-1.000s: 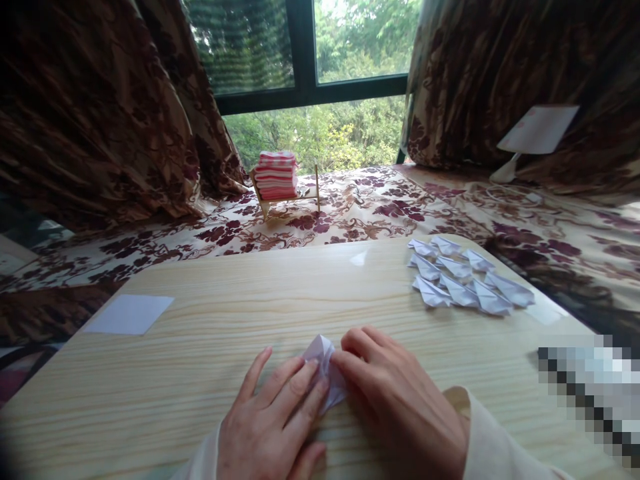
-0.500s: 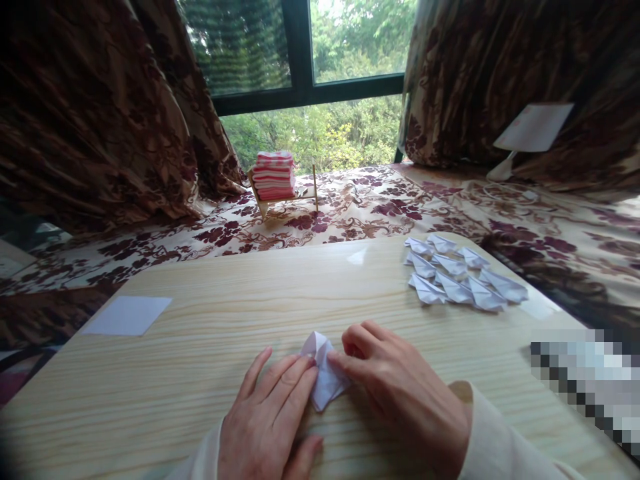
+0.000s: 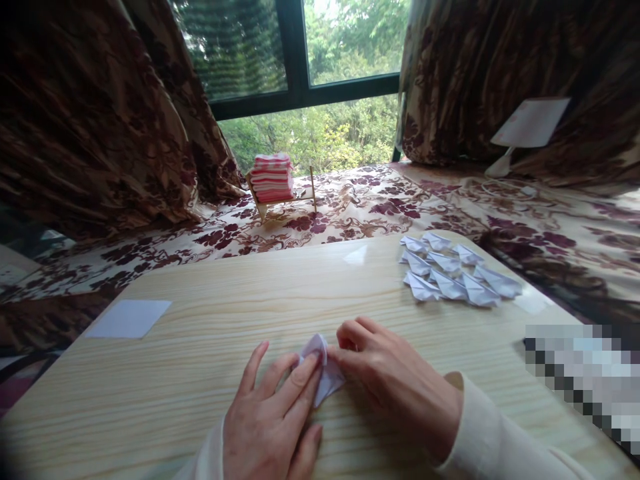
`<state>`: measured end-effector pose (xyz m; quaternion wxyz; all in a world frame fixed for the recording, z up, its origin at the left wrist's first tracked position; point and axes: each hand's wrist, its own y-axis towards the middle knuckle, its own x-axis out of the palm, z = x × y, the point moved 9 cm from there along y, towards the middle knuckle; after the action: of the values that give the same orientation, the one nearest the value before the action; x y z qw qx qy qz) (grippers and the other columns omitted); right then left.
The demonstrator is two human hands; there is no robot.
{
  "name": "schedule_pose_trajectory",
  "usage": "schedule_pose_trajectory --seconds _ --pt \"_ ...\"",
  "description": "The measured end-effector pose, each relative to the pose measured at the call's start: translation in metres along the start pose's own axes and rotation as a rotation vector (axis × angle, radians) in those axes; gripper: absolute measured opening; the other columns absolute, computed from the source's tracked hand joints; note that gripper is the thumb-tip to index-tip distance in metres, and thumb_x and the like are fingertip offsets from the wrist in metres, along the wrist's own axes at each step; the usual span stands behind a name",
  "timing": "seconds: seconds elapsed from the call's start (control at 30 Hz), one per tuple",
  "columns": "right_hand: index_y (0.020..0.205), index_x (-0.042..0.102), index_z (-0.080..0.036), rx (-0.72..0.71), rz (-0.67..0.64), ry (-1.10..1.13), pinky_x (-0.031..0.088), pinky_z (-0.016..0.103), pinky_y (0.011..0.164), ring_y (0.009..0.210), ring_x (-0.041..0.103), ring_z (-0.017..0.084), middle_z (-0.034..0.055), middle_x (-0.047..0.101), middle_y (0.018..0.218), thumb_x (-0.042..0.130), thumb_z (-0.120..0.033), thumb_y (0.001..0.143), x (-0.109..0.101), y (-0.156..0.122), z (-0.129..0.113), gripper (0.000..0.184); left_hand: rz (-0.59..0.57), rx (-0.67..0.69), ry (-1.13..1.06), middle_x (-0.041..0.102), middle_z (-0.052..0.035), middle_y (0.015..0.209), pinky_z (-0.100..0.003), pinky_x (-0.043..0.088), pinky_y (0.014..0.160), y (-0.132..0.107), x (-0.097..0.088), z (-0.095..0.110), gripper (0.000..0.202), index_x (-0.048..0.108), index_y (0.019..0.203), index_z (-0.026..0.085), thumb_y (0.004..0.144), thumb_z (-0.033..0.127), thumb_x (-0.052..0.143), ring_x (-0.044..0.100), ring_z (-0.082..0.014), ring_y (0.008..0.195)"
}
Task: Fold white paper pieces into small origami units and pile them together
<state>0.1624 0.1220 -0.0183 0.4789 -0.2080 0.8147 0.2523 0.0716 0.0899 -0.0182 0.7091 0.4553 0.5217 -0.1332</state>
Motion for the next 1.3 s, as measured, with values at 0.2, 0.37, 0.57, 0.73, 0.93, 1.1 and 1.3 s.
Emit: schedule_pose_trajectory --seconds 0.2,0.37,0.57,0.73,0.93,1.1,1.3 --pt "0.099 0.062 -0.019 -0.053 -0.015 -0.136 0.041 0.030 0.062 0.074 0.048 0.020 0.0074 0.055 0.086 0.045 -0.005 0.083 0.002 0.003 0.005 0.027 0.037 0.014 0.015 0.069 -0.0024 0.114 -0.043 0.009 0.112 0.002 -0.004 0.003 0.035 0.067 0.106 0.017 0.080 0.037 0.057 0.057 -0.0239 0.102" --pt "0.113 0.056 -0.018 -0.160 0.138 -0.223 0.040 0.029 0.060 0.071 0.049 0.018 0.0071 0.056 0.084 0.037 -0.004 0.086 -0.014 -0.002 -0.007 0.036 0.087 0.049 0.058 0.071 -0.0015 0.110 -0.046 0.006 0.113 0.002 -0.005 0.008 0.031 0.068 0.103 0.016 0.080 0.035 0.056 0.060 -0.0243 0.096" --pt "0.100 0.061 -0.017 -0.245 0.195 -0.301 0.039 0.032 0.063 0.070 0.048 0.018 0.0077 0.058 0.083 0.033 -0.009 0.091 -0.013 -0.006 -0.027 0.030 0.160 0.019 0.079 0.072 -0.0031 0.107 -0.050 0.009 0.112 0.001 -0.006 0.010 0.028 0.069 0.099 0.013 0.080 0.030 0.057 0.061 -0.0267 0.094" --pt "0.093 0.064 -0.016 -0.172 0.142 -0.349 0.041 0.033 0.066 0.074 0.049 0.020 0.0082 0.059 0.086 0.040 -0.014 0.092 -0.006 0.002 -0.020 0.024 0.153 0.031 0.100 0.072 -0.0021 0.106 -0.049 0.009 0.113 0.001 -0.005 0.011 0.027 0.070 0.099 0.014 0.081 0.029 0.055 0.062 -0.0261 0.094" --pt "0.084 0.063 -0.018 -0.117 0.047 -0.348 0.039 0.033 0.068 0.077 0.049 0.020 0.0054 0.060 0.086 0.057 -0.016 0.085 0.002 0.009 -0.013 0.006 0.150 0.033 0.108 0.073 -0.0014 0.103 -0.050 0.012 0.112 -0.001 -0.003 0.011 0.025 0.070 0.097 0.015 0.079 0.027 0.057 0.062 -0.0262 0.092" --pt "0.081 0.064 -0.018 -0.094 -0.014 -0.317 0.039 0.033 0.067 0.078 0.049 0.021 0.0057 0.059 0.085 0.058 -0.014 0.083 0.003 0.014 -0.014 0.007 0.158 0.016 0.108 0.073 -0.0006 0.102 -0.050 0.017 0.110 0.000 -0.005 0.013 0.022 0.070 0.095 0.017 0.079 0.025 0.057 0.062 -0.0262 0.091" --pt "0.089 0.065 -0.019 -0.081 -0.088 -0.183 0.039 0.032 0.068 0.079 0.048 0.019 0.0054 0.059 0.089 0.049 -0.007 0.085 0.000 0.014 -0.012 0.020 0.173 0.018 0.120 0.073 -0.0019 0.101 -0.051 0.022 0.107 0.000 -0.008 0.015 0.022 0.071 0.096 0.016 0.081 0.022 0.055 0.061 -0.0273 0.092"
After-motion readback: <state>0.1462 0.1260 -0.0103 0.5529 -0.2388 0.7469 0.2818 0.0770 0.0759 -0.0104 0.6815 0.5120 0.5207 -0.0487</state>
